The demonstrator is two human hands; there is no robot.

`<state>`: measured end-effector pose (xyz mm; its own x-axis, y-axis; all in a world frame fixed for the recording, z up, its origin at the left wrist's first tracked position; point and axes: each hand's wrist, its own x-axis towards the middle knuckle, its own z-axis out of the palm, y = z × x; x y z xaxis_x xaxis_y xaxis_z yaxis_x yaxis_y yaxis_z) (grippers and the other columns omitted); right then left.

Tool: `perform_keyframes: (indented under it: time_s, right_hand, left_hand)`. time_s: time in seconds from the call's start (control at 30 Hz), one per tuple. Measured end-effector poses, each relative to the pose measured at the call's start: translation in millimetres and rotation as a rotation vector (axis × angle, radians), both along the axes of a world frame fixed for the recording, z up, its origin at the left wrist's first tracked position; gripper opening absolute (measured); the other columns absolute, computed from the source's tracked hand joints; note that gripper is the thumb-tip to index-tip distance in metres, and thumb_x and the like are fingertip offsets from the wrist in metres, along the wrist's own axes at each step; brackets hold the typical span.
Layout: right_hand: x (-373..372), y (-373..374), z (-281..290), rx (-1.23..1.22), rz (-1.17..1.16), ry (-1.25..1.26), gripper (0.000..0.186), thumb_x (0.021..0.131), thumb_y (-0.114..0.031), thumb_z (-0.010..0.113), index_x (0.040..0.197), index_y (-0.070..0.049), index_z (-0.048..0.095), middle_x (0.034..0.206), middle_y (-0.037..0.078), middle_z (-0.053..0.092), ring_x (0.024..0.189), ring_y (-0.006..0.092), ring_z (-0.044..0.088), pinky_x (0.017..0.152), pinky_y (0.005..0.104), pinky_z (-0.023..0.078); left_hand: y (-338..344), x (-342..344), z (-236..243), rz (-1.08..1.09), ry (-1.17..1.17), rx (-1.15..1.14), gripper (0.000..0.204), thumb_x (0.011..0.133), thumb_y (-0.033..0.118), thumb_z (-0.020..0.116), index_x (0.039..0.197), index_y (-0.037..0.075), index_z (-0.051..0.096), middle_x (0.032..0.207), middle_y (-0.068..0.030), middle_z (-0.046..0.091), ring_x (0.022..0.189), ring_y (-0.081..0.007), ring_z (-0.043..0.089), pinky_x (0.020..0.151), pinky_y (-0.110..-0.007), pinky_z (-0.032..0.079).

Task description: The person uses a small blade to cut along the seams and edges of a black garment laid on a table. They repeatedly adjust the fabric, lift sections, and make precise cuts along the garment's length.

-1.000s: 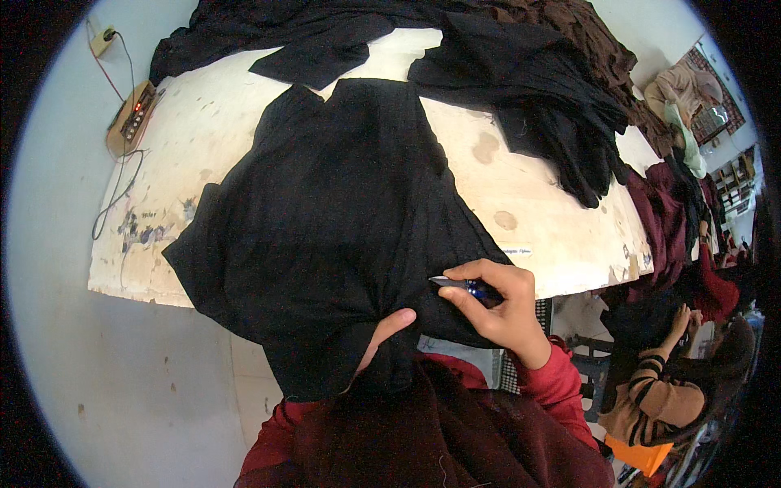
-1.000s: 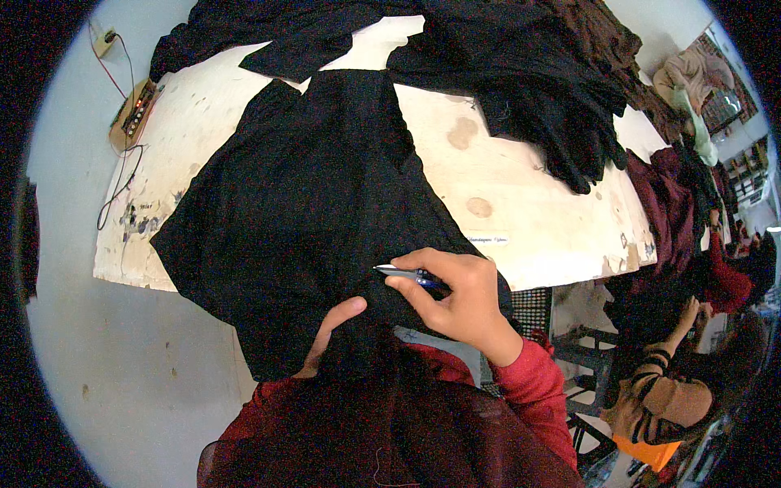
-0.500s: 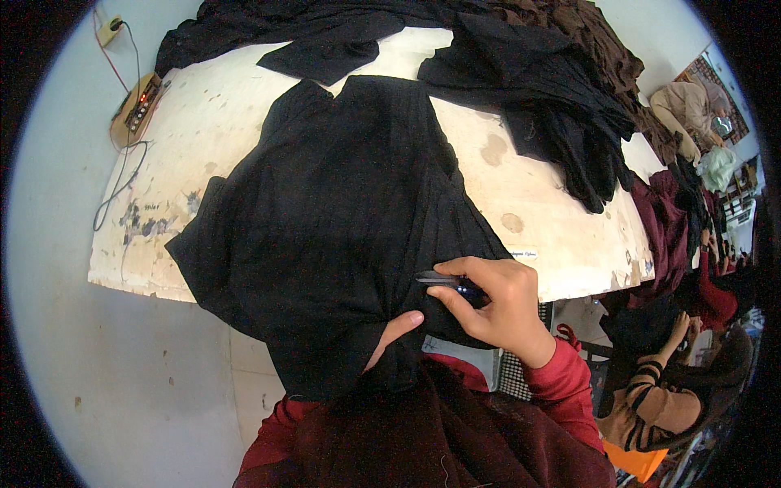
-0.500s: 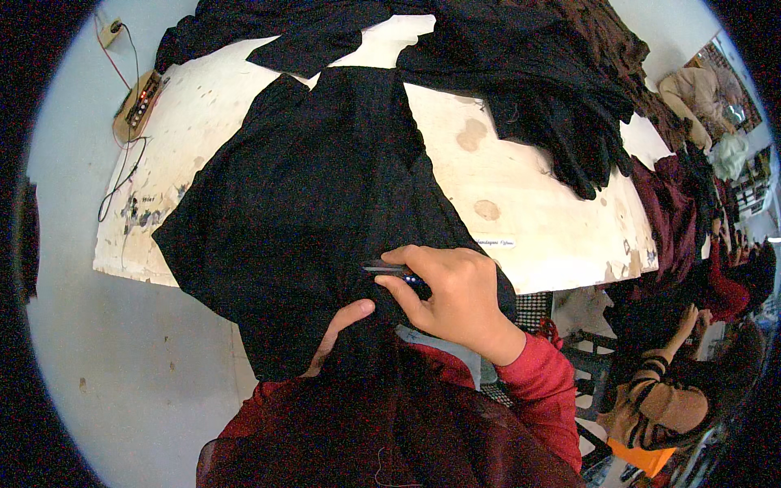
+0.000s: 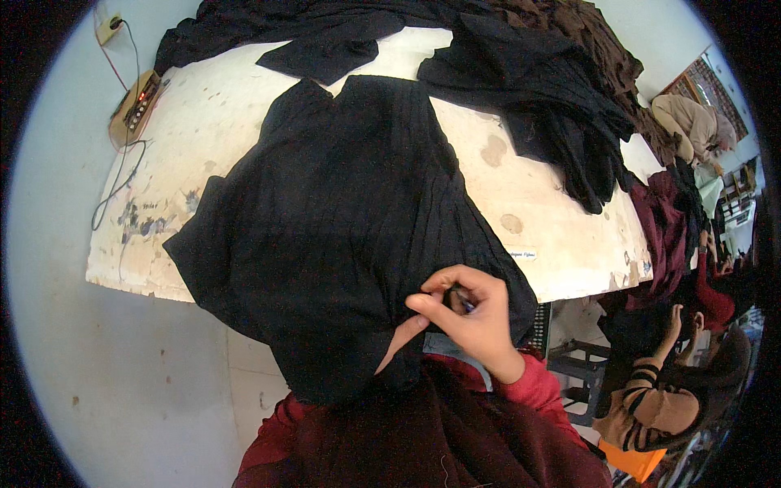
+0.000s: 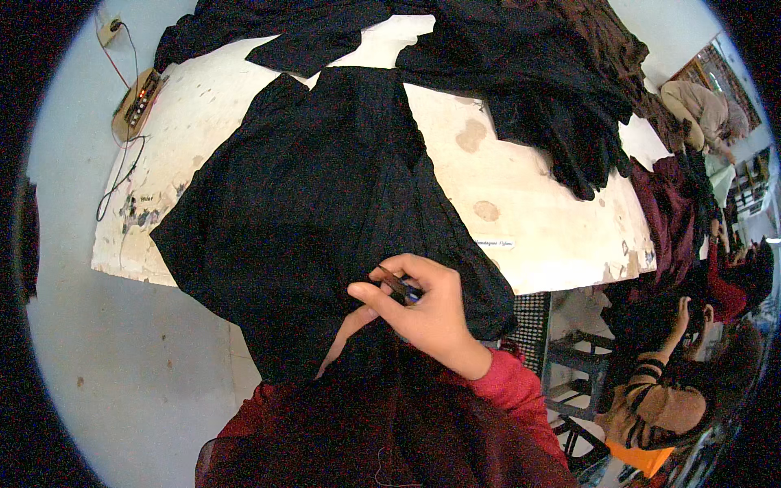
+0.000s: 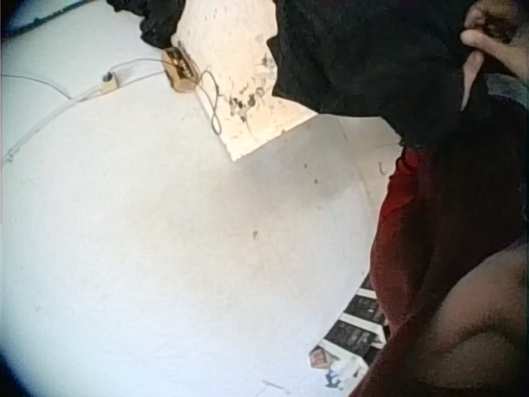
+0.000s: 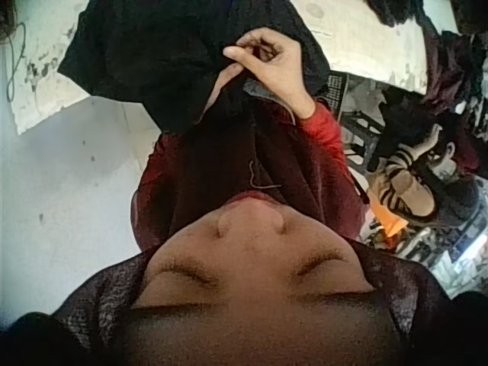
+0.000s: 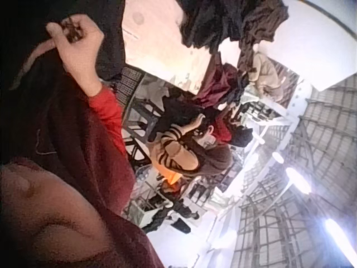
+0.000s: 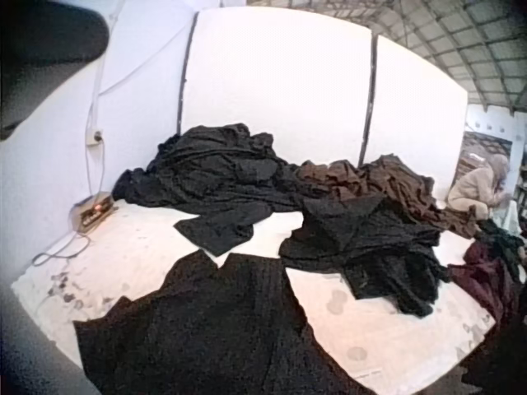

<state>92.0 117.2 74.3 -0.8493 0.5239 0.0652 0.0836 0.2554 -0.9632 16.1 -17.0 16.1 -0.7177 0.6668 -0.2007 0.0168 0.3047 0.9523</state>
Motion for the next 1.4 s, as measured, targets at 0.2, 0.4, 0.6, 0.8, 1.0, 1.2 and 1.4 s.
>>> perform_keyframes:
  time_s: [0.2, 0.4, 0.6, 0.8, 1.0, 1.2, 1.4]
  right_hand:
    - [-2, 0, -24, -0.157, -0.043, -0.022, 0.017, 0.084, -0.015, 0.075, 0.085, 0.000, 0.066, 0.078, 0.002, 0.066, 0.066, 0.0067, 0.058, 0.061, 0.0225, 0.047]
    - [7, 15, -24, -0.999, 0.153, 0.060, 0.013, 0.085, -0.010, 0.070, 0.092, -0.002, 0.063, 0.072, 0.002, 0.063, 0.049, 0.0005, 0.039, 0.045, 0.0184, 0.026]
    - [12, 21, -15, -0.208, -0.002, 0.100, 0.037, 0.079, -0.011, 0.077, 0.112, -0.003, 0.063, 0.094, 0.001, 0.064, 0.078, 0.0062, 0.056, 0.068, 0.0186, 0.042]
    - [27, 23, -13, 0.323, 0.033, 0.118, 0.039, 0.075, -0.016, 0.080, 0.109, -0.004, 0.067, 0.092, 0.011, 0.070, 0.079, 0.0165, 0.066, 0.071, 0.0265, 0.050]
    - [26, 19, -17, 0.219, -0.016, 0.134, 0.041, 0.074, -0.018, 0.081, 0.109, -0.003, 0.066, 0.097, 0.011, 0.069, 0.085, 0.0173, 0.066, 0.076, 0.0275, 0.051]
    - [18, 21, -8, 0.268, 0.041, 0.158, 0.042, 0.073, -0.014, 0.081, 0.110, -0.002, 0.066, 0.099, 0.011, 0.066, 0.091, 0.0179, 0.063, 0.076, 0.0290, 0.049]
    - [-3, 9, 8, 0.348, 0.105, 0.166, 0.037, 0.071, -0.007, 0.079, 0.107, -0.006, 0.070, 0.081, 0.006, 0.057, 0.075, 0.0159, 0.060, 0.066, 0.0263, 0.047]
  left_hand:
    - [-18, 6, 14, 0.137, 0.117, 0.012, 0.054, 0.079, 0.018, 0.078, 0.124, 0.001, 0.055, 0.123, -0.0123, 0.059, 0.110, -0.0252, 0.057, 0.097, -0.038, 0.046]
    - [-15, -2, 25, 0.101, -0.265, -0.018, 0.086, 0.076, 0.041, 0.079, 0.139, -0.002, 0.039, 0.143, -0.0193, 0.042, 0.129, -0.0306, 0.043, 0.112, -0.037, 0.028]
    - [-18, 4, 4, 0.203, -0.319, -0.017, 0.092, 0.070, 0.042, 0.083, 0.139, -0.002, 0.039, 0.143, -0.0195, 0.041, 0.129, -0.0319, 0.042, 0.113, -0.038, 0.027]
    - [-17, 4, 9, 0.228, -0.248, -0.076, 0.098, 0.067, 0.047, 0.083, 0.139, -0.002, 0.039, 0.144, -0.0212, 0.039, 0.131, -0.0344, 0.039, 0.114, -0.041, 0.025]
    - [-18, 6, 3, 0.207, -0.327, -0.028, 0.096, 0.070, 0.047, 0.081, 0.139, -0.003, 0.038, 0.144, -0.0214, 0.039, 0.132, -0.0344, 0.038, 0.114, -0.041, 0.025]
    - [-18, 4, 8, 0.141, -0.222, 0.004, 0.091, 0.073, 0.046, 0.079, 0.139, -0.003, 0.039, 0.143, -0.0210, 0.041, 0.132, -0.0329, 0.039, 0.113, -0.040, 0.026]
    - [-27, -2, 11, 0.087, -0.016, -0.031, 0.086, 0.077, 0.046, 0.077, 0.139, -0.001, 0.040, 0.142, -0.0188, 0.043, 0.131, -0.0320, 0.040, 0.112, -0.039, 0.028]
